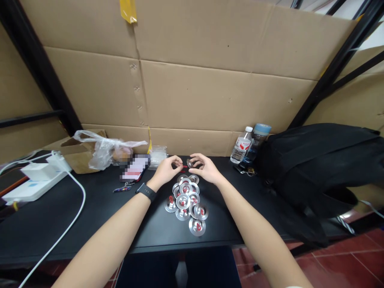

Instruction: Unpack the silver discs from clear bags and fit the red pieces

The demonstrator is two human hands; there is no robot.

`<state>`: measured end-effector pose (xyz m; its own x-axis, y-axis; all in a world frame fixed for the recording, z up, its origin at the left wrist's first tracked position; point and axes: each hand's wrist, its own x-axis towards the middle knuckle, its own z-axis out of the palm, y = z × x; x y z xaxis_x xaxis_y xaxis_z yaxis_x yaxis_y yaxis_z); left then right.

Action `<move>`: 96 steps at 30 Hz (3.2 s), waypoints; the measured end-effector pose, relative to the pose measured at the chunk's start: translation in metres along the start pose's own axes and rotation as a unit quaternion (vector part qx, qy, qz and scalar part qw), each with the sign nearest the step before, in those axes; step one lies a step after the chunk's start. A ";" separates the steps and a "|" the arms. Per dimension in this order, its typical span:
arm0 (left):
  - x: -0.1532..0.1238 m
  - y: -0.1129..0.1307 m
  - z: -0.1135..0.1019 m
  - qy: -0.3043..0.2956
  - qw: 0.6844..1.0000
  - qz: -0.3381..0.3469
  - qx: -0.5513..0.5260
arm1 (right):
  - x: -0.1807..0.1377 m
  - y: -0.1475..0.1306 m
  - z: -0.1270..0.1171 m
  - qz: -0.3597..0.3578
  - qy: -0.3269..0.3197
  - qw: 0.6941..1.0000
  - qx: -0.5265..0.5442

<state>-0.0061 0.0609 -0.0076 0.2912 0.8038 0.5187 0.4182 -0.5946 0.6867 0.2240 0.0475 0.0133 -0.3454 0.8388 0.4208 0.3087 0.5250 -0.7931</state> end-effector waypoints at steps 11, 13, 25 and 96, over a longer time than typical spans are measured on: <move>-0.001 -0.014 -0.009 -0.085 0.982 0.049 0.163 | -0.006 0.041 -0.064 0.174 -0.075 0.908 -0.372; -0.001 -0.003 -0.013 -0.125 0.983 0.053 0.121 | -0.005 0.045 -0.065 0.177 -0.089 0.905 -0.376; -0.007 0.026 -0.011 -0.263 0.955 0.102 0.094 | -0.007 0.040 -0.067 0.213 -0.092 0.867 -0.441; -0.001 0.014 -0.010 -0.063 0.995 0.042 0.070 | -0.003 0.008 0.006 0.012 -0.022 0.999 -0.035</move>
<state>-0.0092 0.0517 0.0074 0.4310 0.7528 0.4975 0.5006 -0.6582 0.5623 0.2222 0.0484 0.0026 -0.3755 0.8446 0.3816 0.3772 0.5154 -0.7695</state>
